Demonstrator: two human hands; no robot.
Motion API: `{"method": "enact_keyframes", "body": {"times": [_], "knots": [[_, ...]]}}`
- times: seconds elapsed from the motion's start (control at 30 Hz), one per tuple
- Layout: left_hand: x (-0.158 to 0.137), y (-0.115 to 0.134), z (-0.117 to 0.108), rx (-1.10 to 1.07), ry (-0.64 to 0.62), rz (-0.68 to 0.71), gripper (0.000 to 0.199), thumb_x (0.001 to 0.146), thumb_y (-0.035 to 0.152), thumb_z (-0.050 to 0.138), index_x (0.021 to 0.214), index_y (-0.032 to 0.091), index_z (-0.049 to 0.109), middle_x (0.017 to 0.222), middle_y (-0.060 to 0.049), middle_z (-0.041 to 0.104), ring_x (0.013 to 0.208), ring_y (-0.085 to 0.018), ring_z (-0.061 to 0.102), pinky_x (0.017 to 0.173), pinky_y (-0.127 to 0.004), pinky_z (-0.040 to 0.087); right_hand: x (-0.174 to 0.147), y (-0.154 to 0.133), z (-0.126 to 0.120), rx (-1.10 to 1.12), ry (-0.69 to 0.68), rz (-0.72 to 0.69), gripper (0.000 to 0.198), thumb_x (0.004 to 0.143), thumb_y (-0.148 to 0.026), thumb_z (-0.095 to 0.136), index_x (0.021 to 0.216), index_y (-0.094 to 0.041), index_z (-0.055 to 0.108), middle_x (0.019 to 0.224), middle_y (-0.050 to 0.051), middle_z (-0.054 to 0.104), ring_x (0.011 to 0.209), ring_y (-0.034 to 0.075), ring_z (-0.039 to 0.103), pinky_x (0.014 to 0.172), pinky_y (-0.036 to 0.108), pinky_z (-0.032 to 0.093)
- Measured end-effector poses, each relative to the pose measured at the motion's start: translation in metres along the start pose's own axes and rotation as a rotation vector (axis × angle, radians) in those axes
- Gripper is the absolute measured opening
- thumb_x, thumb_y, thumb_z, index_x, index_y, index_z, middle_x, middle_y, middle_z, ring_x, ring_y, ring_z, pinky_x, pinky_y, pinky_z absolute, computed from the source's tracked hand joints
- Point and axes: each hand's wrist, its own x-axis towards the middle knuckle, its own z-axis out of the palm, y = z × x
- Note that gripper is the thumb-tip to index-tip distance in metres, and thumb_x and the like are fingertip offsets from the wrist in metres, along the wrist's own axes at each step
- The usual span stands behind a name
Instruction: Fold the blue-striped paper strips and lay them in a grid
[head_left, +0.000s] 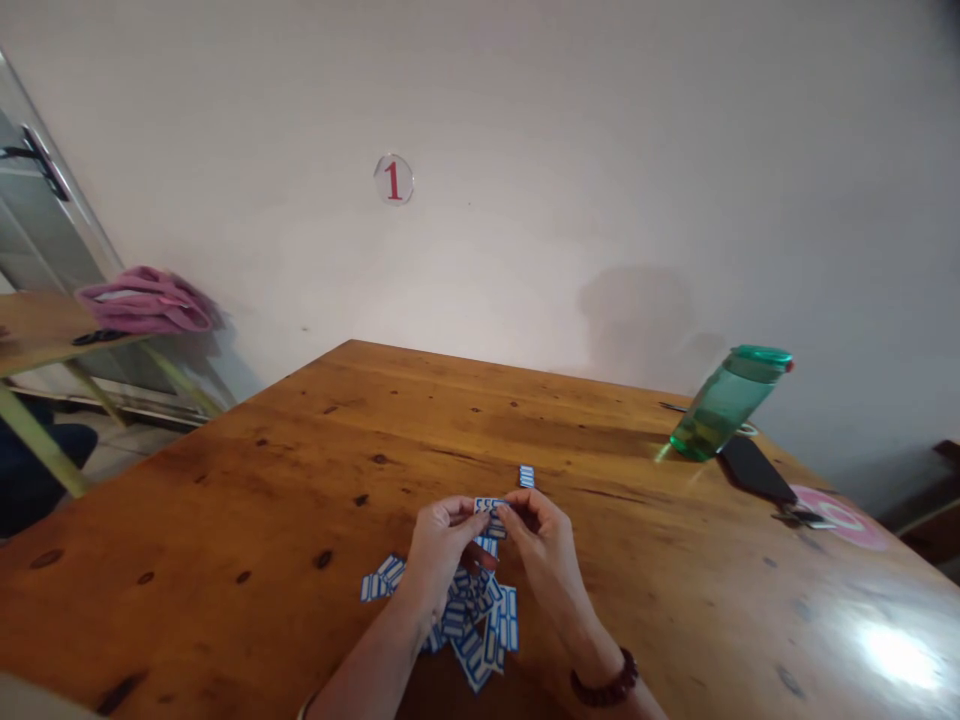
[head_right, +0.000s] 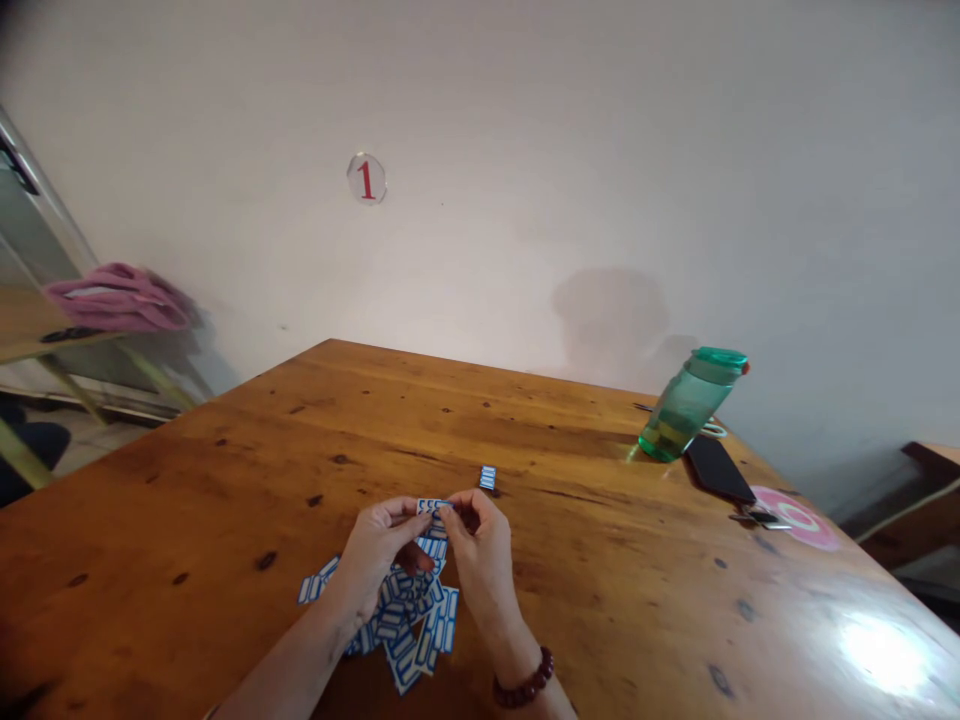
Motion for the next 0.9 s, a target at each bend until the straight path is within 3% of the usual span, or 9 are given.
{"method": "enact_keyframes", "body": {"times": [0.3, 0.9], "knots": [[-0.0018, -0.0011, -0.0025, -0.111, -0.089, -0.031, 0.024, 0.064, 0.037, 0.064, 0.067, 0.014, 0.062, 0.038, 0.004, 0.052, 0.031, -0.01, 0.05, 0.032, -0.017, 0.032, -0.0023, -0.0075, -0.0036, 0.251, -0.058, 0.141, 0.024, 0.068, -0.038, 0.062, 0.065, -0.016, 0.054, 0.058, -0.002, 0.052, 0.053, 0.01, 0.044, 0.05, 0.021, 0.035], [-0.0046, 0.0025, 0.0005, 0.128, 0.019, 0.119, 0.012, 0.069, 0.026, 0.054, 0.07, 0.015, 0.06, 0.049, 0.004, 0.057, 0.032, -0.009, 0.053, 0.033, -0.017, 0.036, -0.0008, -0.0094, 0.0001, 0.105, 0.023, 0.08, 0.023, 0.061, -0.036, 0.065, 0.06, -0.015, 0.057, 0.055, -0.001, 0.053, 0.052, 0.011, 0.044, 0.05, 0.023, 0.037]]}}
